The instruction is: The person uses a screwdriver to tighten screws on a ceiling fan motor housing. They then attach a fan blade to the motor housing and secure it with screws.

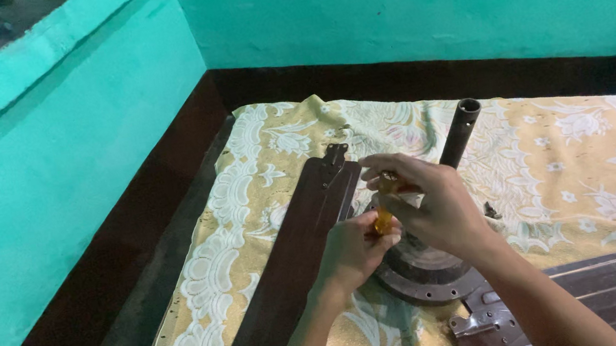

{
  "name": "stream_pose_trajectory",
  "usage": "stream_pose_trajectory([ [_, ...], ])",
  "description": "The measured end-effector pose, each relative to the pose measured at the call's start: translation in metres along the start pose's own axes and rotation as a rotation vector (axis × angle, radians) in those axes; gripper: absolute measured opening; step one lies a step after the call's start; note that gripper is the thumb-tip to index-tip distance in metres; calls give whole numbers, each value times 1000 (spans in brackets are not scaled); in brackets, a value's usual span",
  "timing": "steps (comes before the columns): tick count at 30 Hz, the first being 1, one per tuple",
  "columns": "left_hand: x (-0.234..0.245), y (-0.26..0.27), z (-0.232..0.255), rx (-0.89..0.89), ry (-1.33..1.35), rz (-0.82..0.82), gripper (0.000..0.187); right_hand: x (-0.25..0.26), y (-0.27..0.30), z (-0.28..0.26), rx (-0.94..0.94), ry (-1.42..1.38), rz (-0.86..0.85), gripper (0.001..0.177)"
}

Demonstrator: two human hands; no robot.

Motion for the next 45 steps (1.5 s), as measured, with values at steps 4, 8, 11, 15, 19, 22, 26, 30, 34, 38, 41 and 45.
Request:
stream_pose_trajectory([
  [4, -3, 2, 0, -59, 69, 34, 27, 8, 4, 29, -358, 262, 40, 54],
  [8, 0, -1, -2, -39, 7, 91, 25, -11, 4, -27, 185, -13, -152, 64],
  [11, 4, -4, 3, 28, -170, 43, 26, -1, 5, -10, -36, -27, -98, 68],
  [15, 33, 3, 52, -156, -135, 173, 19, 16, 16, -13, -22, -202, -68, 57],
  [19, 17, 2, 82, -102, 105, 85, 17, 75, 46, 6, 58, -470, 113, 18],
  [22, 3, 7, 103, -171, 152, 132, 18, 112, 69, 57, -63, -456, 178, 11],
  [26, -23, 11, 113, -236, 182, 191, 17, 134, 108, 158, -470, -140, 115, 10],
  [30, -53, 4, 98, -139, 325, 113, 14, 127, 147, 227, -506, 99, 16, 17],
  [34, -82, -3, 87, -69, 156, 18, 18, 137, 179, 269, -532, 203, 51, 16],
  [38, -106, -14, 93, -80, 235, 16, 23, 122, 185, 282, -572, 197, -19, 28],
  [41, -112, -23, 90, -80, 258, 38, 25, 105, 183, 274, -493, 182, -24, 36],
  [45, -108, -18, 64, -1, 220, 23, 28, 96, 188, 275, -417, 187, -24, 31],
])
Point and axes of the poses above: each hand's wrist, its own y-axis away from the middle knuckle, its own x-axis out of the back of the hand, z = x × y, the point moved 10 cm from there along -y, towards the middle knuckle, and after that the axes turned 13 degrees about -y, right-handed, at the moved point
